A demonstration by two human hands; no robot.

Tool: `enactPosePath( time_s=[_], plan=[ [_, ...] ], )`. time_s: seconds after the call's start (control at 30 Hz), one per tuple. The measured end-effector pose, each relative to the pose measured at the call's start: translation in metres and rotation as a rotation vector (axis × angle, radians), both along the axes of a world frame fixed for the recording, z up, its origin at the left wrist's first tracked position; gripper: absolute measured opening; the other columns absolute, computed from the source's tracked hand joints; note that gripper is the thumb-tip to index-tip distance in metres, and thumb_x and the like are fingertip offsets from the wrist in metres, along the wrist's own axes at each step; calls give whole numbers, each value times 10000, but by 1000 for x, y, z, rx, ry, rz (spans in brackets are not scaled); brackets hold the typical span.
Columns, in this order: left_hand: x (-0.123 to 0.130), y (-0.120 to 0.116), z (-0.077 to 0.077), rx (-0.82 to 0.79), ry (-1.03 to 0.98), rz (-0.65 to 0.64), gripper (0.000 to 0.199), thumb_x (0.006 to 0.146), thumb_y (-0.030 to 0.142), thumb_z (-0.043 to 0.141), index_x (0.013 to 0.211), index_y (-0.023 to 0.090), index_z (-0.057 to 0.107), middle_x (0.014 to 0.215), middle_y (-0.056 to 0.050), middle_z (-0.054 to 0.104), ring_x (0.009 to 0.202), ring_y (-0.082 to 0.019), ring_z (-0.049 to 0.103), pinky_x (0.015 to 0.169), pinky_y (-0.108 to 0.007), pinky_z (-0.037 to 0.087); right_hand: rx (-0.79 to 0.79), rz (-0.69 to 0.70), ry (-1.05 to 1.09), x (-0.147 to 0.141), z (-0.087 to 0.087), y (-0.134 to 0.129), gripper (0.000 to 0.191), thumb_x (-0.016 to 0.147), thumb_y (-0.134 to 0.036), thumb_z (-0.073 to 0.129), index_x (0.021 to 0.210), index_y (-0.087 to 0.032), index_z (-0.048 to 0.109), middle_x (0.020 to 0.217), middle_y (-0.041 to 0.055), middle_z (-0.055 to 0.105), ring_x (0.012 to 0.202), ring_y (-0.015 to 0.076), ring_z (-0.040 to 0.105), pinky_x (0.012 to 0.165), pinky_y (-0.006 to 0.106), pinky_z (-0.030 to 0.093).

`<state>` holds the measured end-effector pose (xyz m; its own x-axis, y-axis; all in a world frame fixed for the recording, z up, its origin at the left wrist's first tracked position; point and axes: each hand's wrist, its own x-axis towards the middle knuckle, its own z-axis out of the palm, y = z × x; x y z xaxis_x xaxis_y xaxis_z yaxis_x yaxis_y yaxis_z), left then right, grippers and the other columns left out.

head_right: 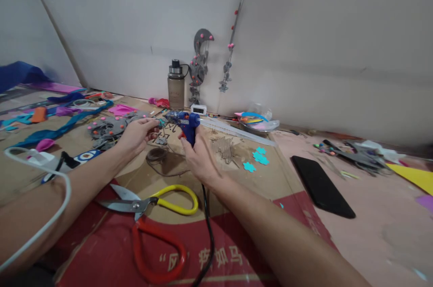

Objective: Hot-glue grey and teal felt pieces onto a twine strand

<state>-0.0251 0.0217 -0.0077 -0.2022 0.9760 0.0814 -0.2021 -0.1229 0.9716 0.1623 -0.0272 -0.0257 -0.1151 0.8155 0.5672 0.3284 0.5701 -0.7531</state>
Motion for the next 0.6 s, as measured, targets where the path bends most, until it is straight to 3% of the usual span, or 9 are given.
enactPosePath(
  time_s=[0.23, 0.47, 0.6],
  plan=[
    [4, -4, 1, 22, -22, -15, 153, 596, 186, 705, 654, 102, 591, 559, 19, 533, 487, -61, 493, 426, -164, 406, 5, -42, -128, -1, 9, -8, 265, 858, -313, 464, 1069, -173, 539, 1049, 101, 615, 909, 222, 566, 876, 377, 432],
    [6, -6, 4, 18, -16, -31, 138, 618, 167, 700, 652, 111, 578, 540, 14, 534, 468, -66, 492, 424, -169, 410, -10, -36, -168, -1, 6, -5, 229, 871, -285, 435, 1063, -213, 538, 947, 75, 630, 852, 237, 569, 841, 396, 456],
    [7, -6, 4, 19, 17, -36, 120, 633, 159, 686, 661, 107, 582, 537, 8, 539, 460, -69, 491, 419, -173, 403, -6, -47, -150, -1, 5, -6, 266, 872, -281, 442, 1111, -194, 520, 1024, 96, 617, 912, 239, 560, 893, 399, 436]
  ],
)
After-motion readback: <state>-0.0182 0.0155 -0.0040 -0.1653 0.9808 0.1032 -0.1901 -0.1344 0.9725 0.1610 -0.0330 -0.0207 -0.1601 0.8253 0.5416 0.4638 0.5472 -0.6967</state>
